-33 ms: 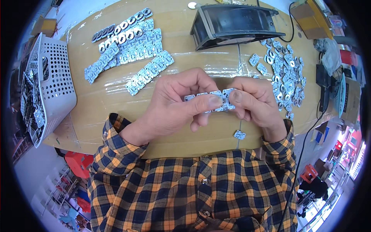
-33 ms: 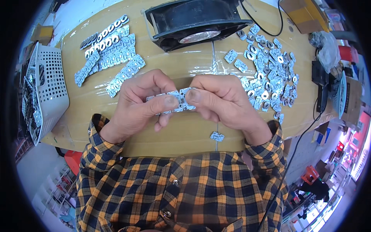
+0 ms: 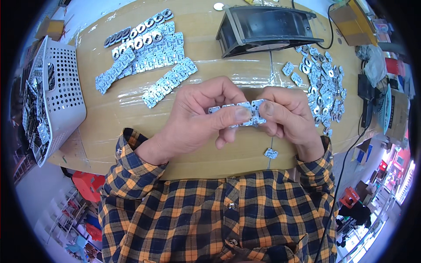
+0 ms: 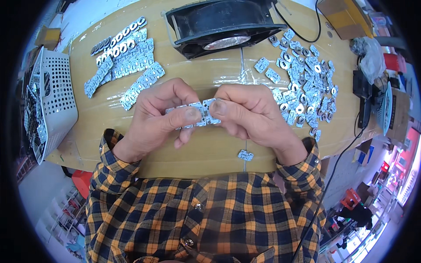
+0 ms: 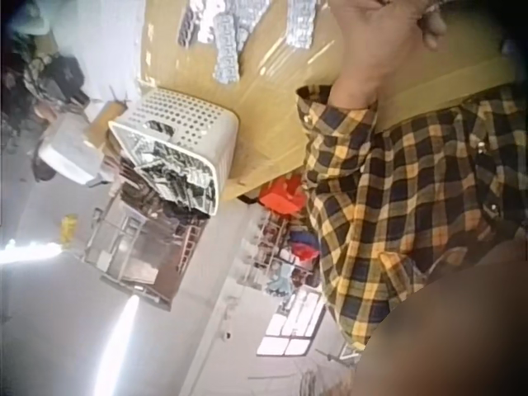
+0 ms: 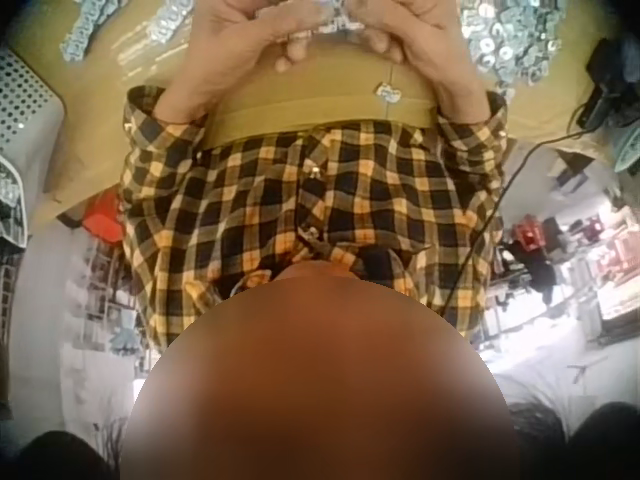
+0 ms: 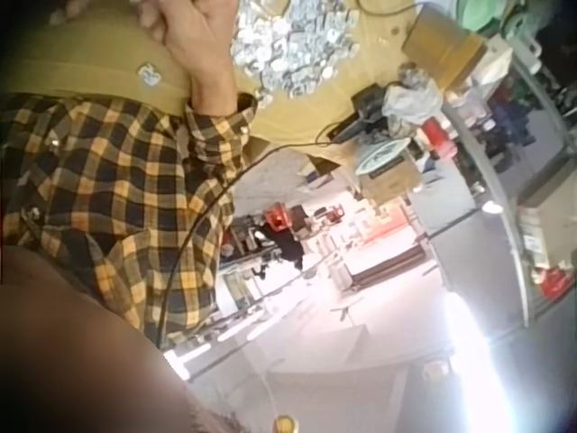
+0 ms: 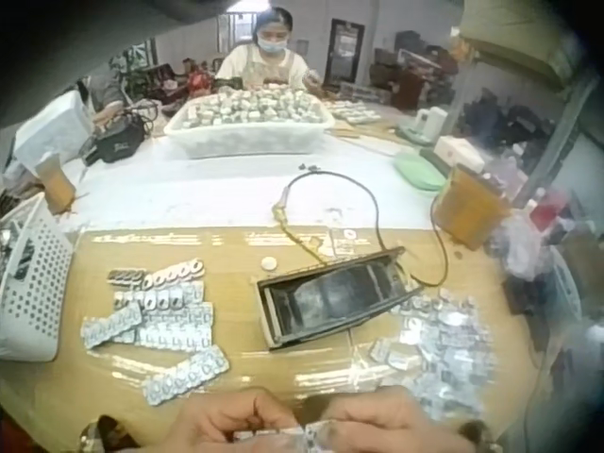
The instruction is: Separating small LED light modules from a plastic manufacturing strip.
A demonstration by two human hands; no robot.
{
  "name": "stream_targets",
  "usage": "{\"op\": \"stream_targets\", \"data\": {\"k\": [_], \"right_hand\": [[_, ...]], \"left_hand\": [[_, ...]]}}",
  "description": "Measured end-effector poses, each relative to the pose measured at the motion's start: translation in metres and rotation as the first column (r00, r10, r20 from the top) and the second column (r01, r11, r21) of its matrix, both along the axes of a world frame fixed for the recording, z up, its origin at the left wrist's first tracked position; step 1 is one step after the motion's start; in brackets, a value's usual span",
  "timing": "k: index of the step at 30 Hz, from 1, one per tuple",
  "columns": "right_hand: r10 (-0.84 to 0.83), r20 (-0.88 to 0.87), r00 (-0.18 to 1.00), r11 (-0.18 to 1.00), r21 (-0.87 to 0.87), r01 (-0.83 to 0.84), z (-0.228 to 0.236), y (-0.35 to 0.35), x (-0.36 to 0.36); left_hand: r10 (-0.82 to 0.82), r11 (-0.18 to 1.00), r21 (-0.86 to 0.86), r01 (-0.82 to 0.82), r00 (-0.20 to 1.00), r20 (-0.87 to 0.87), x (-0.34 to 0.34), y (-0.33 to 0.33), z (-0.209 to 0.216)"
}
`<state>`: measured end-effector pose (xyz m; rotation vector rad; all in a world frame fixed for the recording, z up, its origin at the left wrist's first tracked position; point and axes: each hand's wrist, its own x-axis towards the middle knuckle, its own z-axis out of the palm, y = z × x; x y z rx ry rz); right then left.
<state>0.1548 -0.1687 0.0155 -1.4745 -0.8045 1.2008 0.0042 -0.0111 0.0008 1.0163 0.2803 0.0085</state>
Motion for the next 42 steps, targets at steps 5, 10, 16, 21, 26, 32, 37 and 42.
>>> {"op": "stream_targets", "data": {"k": [5,10,16,21,26,32,37,42], "right_hand": [[-0.074,-0.45,0.89,0.997,-0.022,0.071,-0.005,-0.004,0.0],[-0.175,-0.099,0.98,0.984,0.006,0.176,-0.004,0.002,-0.005],[-0.164,0.139,0.976,0.986,0.061,0.157,-0.005,0.003,-0.008],[-0.118,0.211,0.97,0.993,0.052,0.109,-0.005,0.003,-0.007],[-0.14,0.165,0.976,0.99,0.021,0.138,-0.005,0.004,-0.008],[-0.15,0.144,0.978,0.989,0.026,0.148,-0.005,0.003,-0.009],[-0.149,0.17,0.974,0.988,0.0,0.151,-0.002,0.002,-0.005],[-0.034,0.368,0.929,0.999,-0.004,0.039,-0.003,0.003,0.002]], "left_hand": [[0.003,0.996,-0.087,-0.005,1.0,-0.02,0.003,0.0,-0.001],[0.159,0.982,0.1,-0.163,0.986,0.047,0.002,-0.009,-0.006],[0.164,0.627,0.685,-0.372,0.922,0.351,0.004,-0.008,-0.01],[0.106,0.45,0.771,-0.451,0.884,0.455,0.004,-0.008,-0.012],[0.122,0.454,0.762,-0.462,0.879,0.46,0.005,-0.007,-0.015],[0.136,0.456,0.752,-0.477,0.872,0.47,0.005,-0.007,-0.01],[0.057,0.488,0.765,-0.42,0.89,0.452,0.002,-0.004,-0.011],[0.247,0.562,0.693,-0.451,0.891,0.38,0.002,0.0,-0.009]]}}
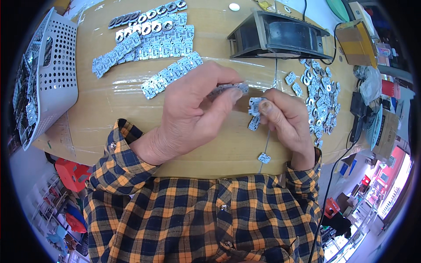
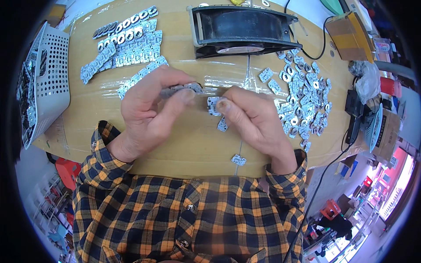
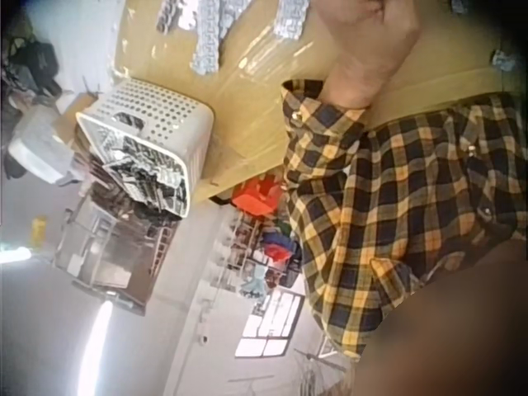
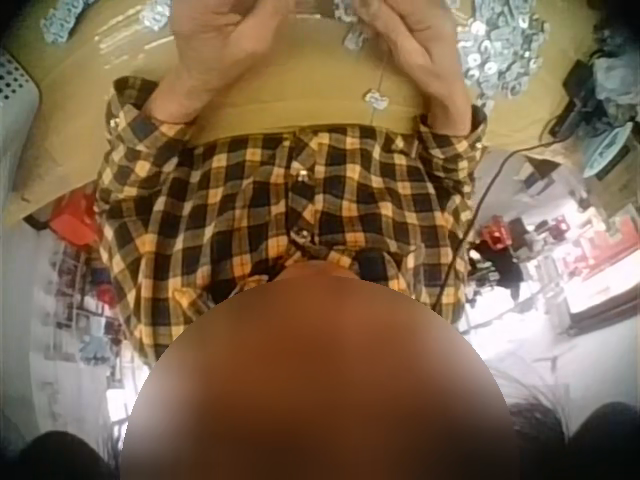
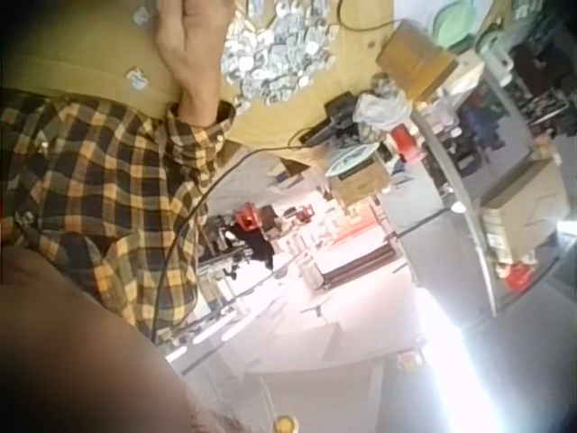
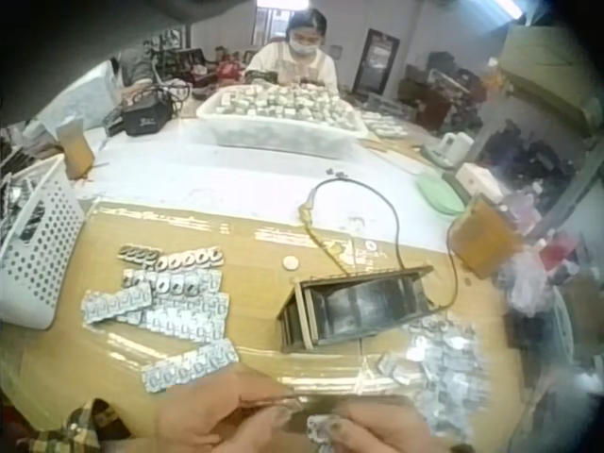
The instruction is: Separating small LED light modules from a plastic manufacturing strip.
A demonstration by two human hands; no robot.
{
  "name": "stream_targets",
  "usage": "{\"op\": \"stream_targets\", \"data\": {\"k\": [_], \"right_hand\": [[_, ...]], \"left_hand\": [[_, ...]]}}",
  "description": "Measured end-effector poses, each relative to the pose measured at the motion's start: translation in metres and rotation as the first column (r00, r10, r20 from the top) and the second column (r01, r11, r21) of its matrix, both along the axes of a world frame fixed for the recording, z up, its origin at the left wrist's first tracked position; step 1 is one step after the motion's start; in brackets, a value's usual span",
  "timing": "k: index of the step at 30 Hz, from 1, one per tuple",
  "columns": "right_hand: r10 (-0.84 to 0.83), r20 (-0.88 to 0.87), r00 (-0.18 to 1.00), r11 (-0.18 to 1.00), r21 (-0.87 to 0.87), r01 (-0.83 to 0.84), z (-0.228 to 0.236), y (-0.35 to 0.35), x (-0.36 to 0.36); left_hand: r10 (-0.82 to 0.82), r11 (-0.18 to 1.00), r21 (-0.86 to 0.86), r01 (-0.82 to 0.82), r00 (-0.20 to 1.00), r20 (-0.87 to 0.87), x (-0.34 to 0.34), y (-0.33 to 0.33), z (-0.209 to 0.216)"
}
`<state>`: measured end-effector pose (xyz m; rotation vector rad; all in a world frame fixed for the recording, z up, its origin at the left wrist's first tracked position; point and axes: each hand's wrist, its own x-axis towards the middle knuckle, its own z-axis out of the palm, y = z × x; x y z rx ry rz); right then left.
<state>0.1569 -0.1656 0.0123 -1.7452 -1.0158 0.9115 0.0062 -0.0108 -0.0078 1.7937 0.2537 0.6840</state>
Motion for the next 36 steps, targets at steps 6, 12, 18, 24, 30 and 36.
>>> {"op": "stream_targets", "data": {"k": [6,12,18,24,30,36], "right_hand": [[0.063,0.302,0.951,0.978,0.169,-0.118,-0.005,-0.001,0.002],[0.041,0.312,0.949,0.971,0.212,-0.111,-0.006,0.0,0.002],[0.043,0.22,0.974,0.984,0.161,-0.08,0.003,-0.001,-0.002],[0.002,0.218,0.976,0.972,0.231,-0.053,-0.003,0.0,-0.002],[0.134,0.17,0.976,0.977,0.145,-0.159,-0.003,-0.001,0.001],[0.079,0.307,0.948,0.974,0.179,-0.139,-0.01,0.0,-0.002]], "left_hand": [[-0.236,0.97,0.033,0.239,0.968,-0.087,0.001,-0.001,-0.002],[-0.307,0.944,-0.153,0.291,0.947,-0.092,0.001,-0.002,-0.003],[-0.321,0.859,-0.443,0.258,0.944,-0.073,-0.002,-0.005,0.001],[-0.314,0.855,-0.461,0.239,0.945,-0.092,-0.002,-0.004,0.004],[-0.394,0.829,-0.472,0.301,0.913,-0.11,-0.002,-0.002,0.002],[-0.312,0.727,-0.668,0.158,0.943,-0.116,0.001,-0.006,0.003]]}}
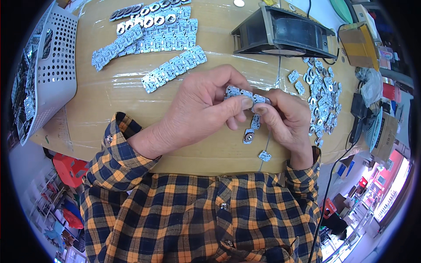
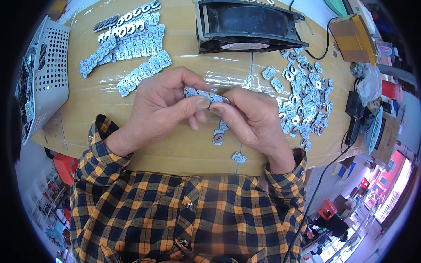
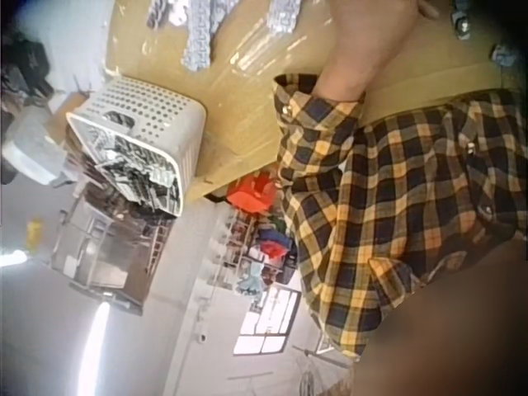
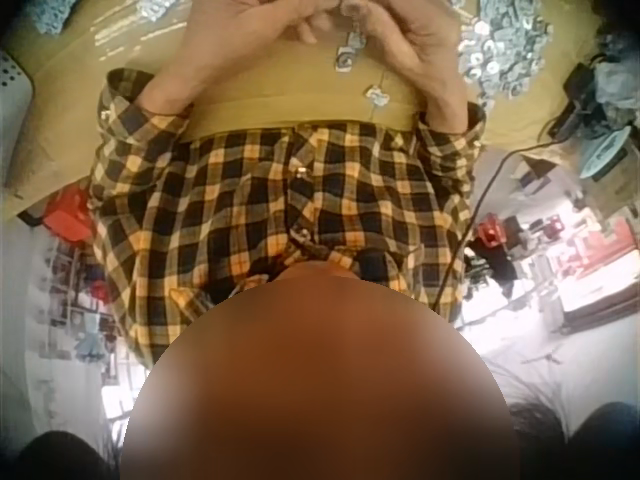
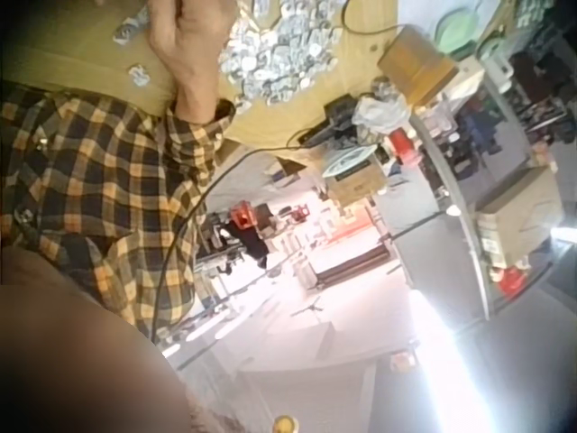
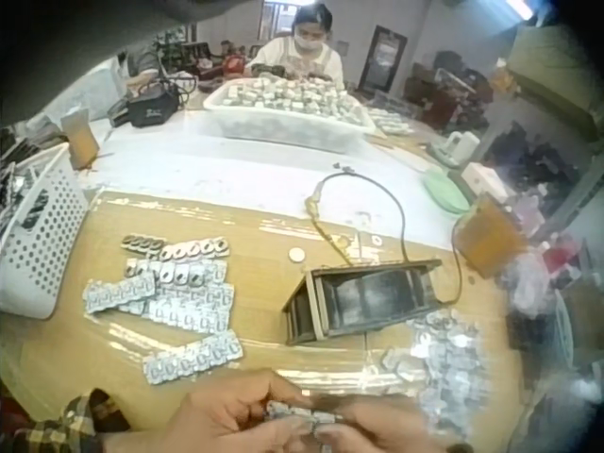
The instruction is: Separating small LED light modules from a plastic manufacturing strip.
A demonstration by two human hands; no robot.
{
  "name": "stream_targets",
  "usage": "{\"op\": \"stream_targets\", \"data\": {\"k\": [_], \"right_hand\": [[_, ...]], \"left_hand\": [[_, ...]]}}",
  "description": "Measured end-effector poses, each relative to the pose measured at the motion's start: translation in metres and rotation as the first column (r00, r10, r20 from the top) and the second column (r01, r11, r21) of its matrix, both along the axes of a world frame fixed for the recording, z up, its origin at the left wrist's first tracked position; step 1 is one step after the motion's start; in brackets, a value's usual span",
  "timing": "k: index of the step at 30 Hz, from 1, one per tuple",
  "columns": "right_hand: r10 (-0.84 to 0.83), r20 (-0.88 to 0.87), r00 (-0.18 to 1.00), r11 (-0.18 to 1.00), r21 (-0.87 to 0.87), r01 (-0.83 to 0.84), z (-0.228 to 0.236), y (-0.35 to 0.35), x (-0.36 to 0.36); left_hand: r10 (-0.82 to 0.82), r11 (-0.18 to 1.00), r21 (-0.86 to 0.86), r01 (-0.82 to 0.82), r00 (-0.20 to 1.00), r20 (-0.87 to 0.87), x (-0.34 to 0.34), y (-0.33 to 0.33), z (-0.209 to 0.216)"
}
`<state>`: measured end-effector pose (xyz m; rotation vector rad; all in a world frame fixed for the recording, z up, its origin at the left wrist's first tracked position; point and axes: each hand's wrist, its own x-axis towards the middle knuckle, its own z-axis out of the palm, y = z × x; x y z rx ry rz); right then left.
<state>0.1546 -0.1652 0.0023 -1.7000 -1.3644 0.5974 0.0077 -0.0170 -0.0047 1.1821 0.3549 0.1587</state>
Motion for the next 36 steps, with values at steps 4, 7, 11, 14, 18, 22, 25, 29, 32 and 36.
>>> {"op": "stream_targets", "data": {"k": [4,7,11,14,18,22,25,29,32,36], "right_hand": [[-0.102,-0.448,0.888,0.987,-0.154,0.036,0.014,-0.003,-0.005],[-0.178,-0.692,0.7,0.976,-0.214,0.037,0.012,-0.003,-0.005],[-0.168,-0.809,0.563,0.979,-0.206,-0.004,0.007,-0.003,-0.003],[-0.156,-0.851,0.501,0.984,-0.179,0.003,0.006,-0.003,-0.005],[-0.148,-0.867,0.475,0.987,-0.161,0.014,0.006,-0.001,-0.006],[-0.216,-0.747,0.629,0.976,-0.182,0.119,0.007,-0.001,-0.007],[-0.236,-0.703,0.671,0.971,-0.187,0.147,0.004,0.0,-0.011],[-0.217,-0.677,0.704,0.972,-0.217,0.091,0.004,-0.001,-0.008],[-0.211,-0.7,0.682,0.973,-0.214,0.081,0.005,-0.001,-0.008],[-0.224,-0.726,0.65,0.973,-0.205,0.106,0.004,-0.002,-0.008]], "left_hand": [[-0.184,0.944,-0.27,0.191,0.982,0.05,-0.002,0.013,0.004],[-0.153,0.914,-0.369,0.169,0.986,0.072,0.0,0.009,-0.001],[-0.125,0.905,-0.405,0.131,0.991,0.041,0.0,0.009,-0.002],[-0.119,0.879,-0.46,0.123,0.992,0.038,0.001,0.008,-0.002],[-0.062,0.896,-0.439,0.065,0.998,0.02,-0.002,0.007,-0.003],[0.029,0.981,-0.192,-0.008,0.994,0.103,0.0,0.0,-0.003],[0.087,0.994,0.047,-0.1,0.97,0.228,-0.002,-0.004,-0.008],[0.039,0.899,0.411,-0.149,0.964,0.264,-0.005,-0.002,-0.005],[0.034,0.847,0.508,-0.159,0.968,0.247,-0.006,-0.001,-0.003],[0.079,0.852,0.481,-0.205,0.96,0.269,-0.005,-0.004,-0.006]]}}
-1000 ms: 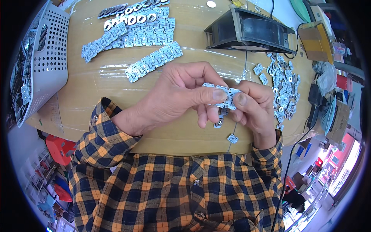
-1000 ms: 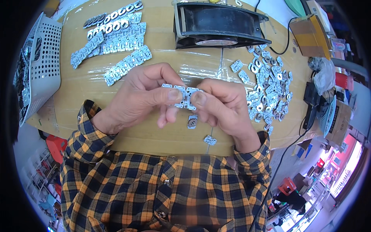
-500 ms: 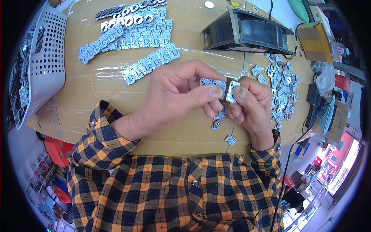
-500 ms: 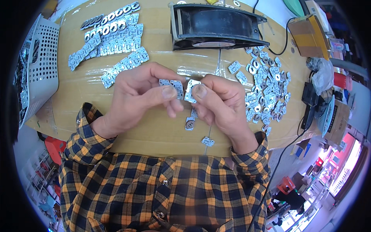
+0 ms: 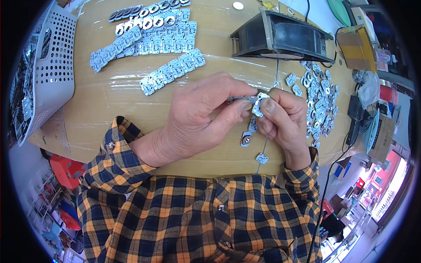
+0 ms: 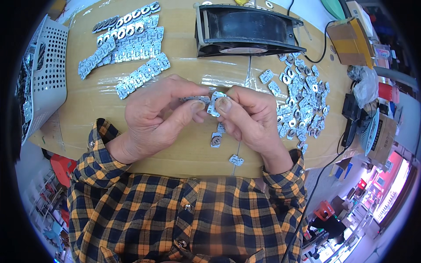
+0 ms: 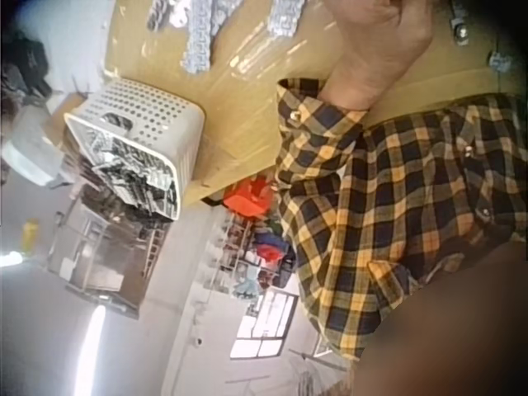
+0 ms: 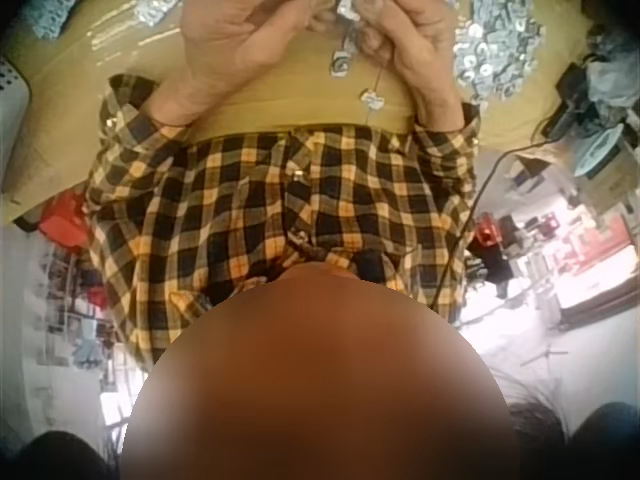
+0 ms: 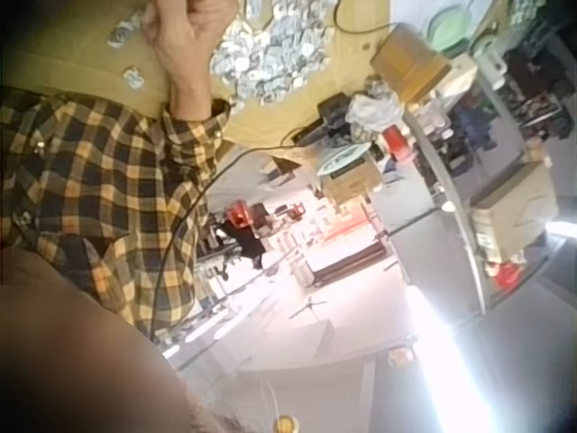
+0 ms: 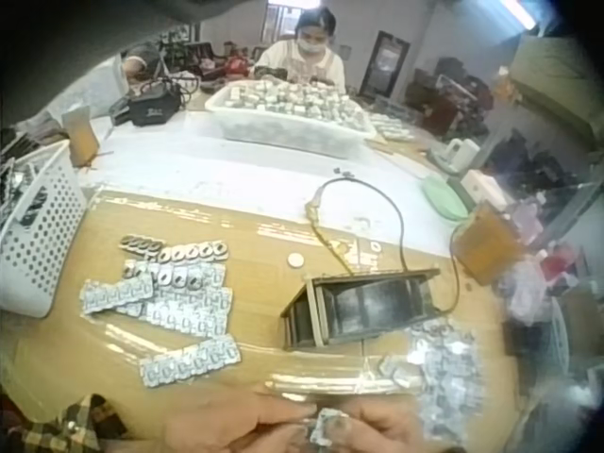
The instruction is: Separating small LED light modules from a plastic manufacturing strip.
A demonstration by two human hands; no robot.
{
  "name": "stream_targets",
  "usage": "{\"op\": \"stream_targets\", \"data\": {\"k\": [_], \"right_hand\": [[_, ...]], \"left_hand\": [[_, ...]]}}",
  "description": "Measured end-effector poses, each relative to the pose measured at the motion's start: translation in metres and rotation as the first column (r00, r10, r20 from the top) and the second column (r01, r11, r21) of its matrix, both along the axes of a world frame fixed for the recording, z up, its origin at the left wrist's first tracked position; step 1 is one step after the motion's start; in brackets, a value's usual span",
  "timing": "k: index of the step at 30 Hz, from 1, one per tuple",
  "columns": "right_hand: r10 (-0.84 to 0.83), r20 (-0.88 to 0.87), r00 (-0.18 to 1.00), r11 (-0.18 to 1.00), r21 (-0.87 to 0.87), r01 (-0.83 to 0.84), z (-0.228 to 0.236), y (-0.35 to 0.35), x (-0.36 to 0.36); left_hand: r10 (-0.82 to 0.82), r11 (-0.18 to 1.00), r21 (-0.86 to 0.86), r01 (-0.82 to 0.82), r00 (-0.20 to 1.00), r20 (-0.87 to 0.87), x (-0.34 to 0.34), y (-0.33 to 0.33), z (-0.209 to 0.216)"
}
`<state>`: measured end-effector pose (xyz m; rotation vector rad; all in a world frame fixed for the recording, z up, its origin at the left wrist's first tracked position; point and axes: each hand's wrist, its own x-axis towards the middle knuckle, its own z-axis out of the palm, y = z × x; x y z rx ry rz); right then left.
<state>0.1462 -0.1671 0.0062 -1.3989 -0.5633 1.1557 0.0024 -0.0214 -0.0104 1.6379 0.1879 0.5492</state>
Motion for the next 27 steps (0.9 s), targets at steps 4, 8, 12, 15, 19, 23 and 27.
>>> {"op": "stream_targets", "data": {"k": [4,8,12,15,19,23,27], "right_hand": [[-0.015,-0.012,1.0,1.0,0.019,0.015,-0.001,0.0,-0.001],[-0.028,0.06,0.998,1.0,0.001,0.028,0.003,0.003,-0.004],[-0.029,0.094,0.995,1.0,-0.004,0.03,0.002,0.001,-0.001],[-0.015,0.13,0.991,1.0,-0.005,0.016,0.005,0.0,0.001],[0.177,0.372,0.911,0.983,-0.109,-0.147,0.012,0.005,0.006],[0.232,0.713,0.662,0.965,-0.081,-0.25,0.006,-0.002,0.012],[0.116,0.632,0.766,0.993,-0.057,-0.104,0.006,-0.004,0.015]], "left_hand": [[0.05,0.994,-0.095,-0.045,0.998,0.048,0.001,-0.001,-0.001],[-0.052,0.983,0.178,0.047,0.998,0.027,0.0,0.007,0.005],[-0.093,0.964,0.253,0.078,0.994,0.05,0.002,0.011,0.003],[-0.077,0.997,0.012,0.078,0.997,-0.029,0.0,0.008,0.0],[0.07,0.969,-0.238,-0.062,0.997,0.026,0.002,0.007,-0.006],[-0.118,0.983,-0.15,0.105,0.99,-0.082,0.003,0.013,0.003],[-0.191,0.969,-0.188,0.159,0.967,-0.167,0.001,0.008,0.002]]}}
